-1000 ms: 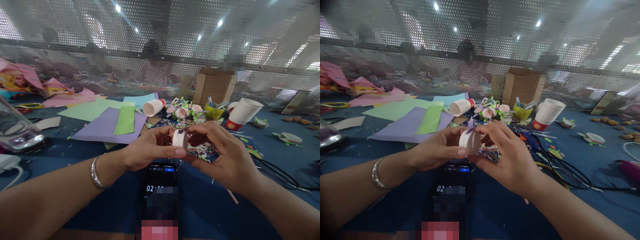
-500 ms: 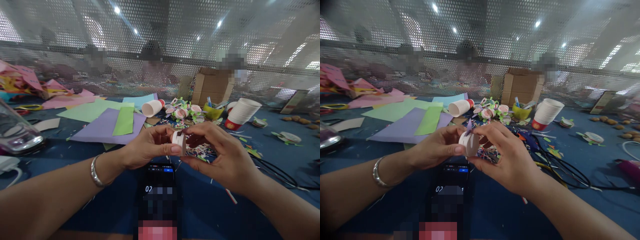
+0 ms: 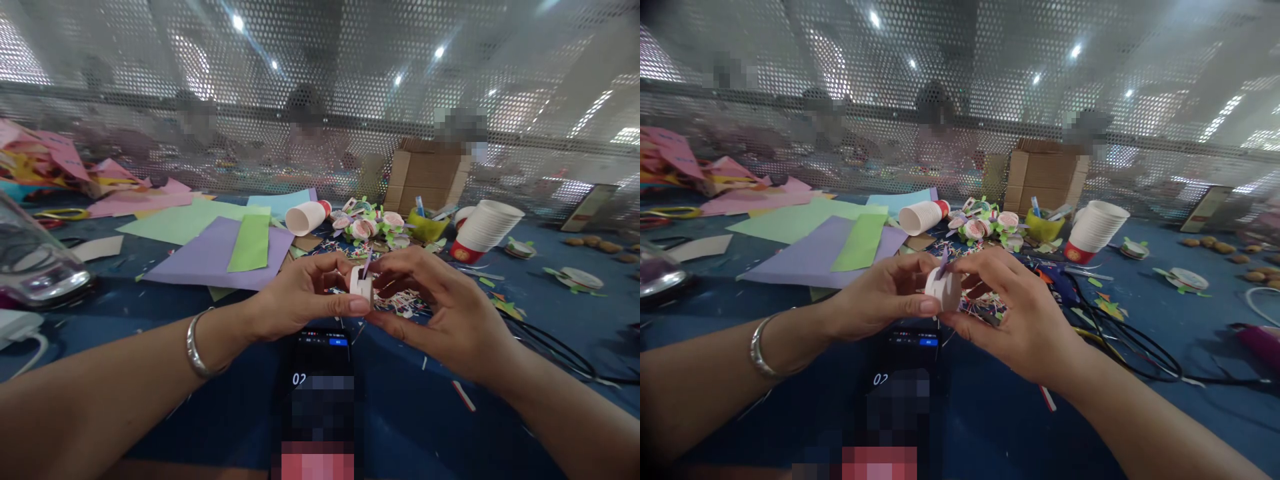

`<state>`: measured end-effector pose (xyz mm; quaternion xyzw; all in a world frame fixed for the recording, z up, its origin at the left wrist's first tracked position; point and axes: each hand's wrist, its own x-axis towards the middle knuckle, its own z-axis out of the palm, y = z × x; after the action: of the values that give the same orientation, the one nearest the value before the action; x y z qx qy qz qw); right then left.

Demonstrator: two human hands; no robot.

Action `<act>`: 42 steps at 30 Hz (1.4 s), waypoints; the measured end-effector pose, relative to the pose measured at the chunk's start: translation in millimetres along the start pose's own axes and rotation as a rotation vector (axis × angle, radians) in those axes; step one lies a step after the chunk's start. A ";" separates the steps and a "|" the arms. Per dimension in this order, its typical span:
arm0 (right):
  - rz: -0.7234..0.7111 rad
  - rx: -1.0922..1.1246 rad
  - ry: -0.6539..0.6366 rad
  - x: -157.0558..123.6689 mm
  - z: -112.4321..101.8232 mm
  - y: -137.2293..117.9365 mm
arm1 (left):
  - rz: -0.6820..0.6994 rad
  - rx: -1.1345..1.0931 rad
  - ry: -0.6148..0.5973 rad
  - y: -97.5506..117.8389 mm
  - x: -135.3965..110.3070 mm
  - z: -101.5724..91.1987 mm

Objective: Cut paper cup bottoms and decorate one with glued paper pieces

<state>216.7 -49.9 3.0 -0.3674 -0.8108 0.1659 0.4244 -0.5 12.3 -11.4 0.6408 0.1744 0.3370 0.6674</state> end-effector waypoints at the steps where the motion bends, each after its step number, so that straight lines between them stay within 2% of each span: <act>1: 0.008 0.006 -0.002 0.0 0.3 -0.1 | -0.022 -0.005 -0.002 0.8 -0.4 0.0; 6: 0.008 0.031 -0.001 0.3 1.1 0.4 | -0.100 -0.012 0.009 3.3 -1.9 0.0; 17: 0.015 0.034 -0.012 -1.4 0.7 1.5 | -0.117 -0.031 -0.001 6.0 -1.0 1.5; 26: 0.197 0.080 -0.077 4.5 -4.9 0.2 | -0.267 -0.245 0.095 11.1 0.3 6.0; 42: 0.152 -0.144 -0.126 5.0 -3.5 -0.9 | -0.433 -0.236 0.097 2.8 0.9 6.5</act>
<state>217.3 -47.0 8.4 -0.4461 -0.8156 0.1618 0.3312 3.8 7.9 -7.7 0.4893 0.2988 0.2343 0.7851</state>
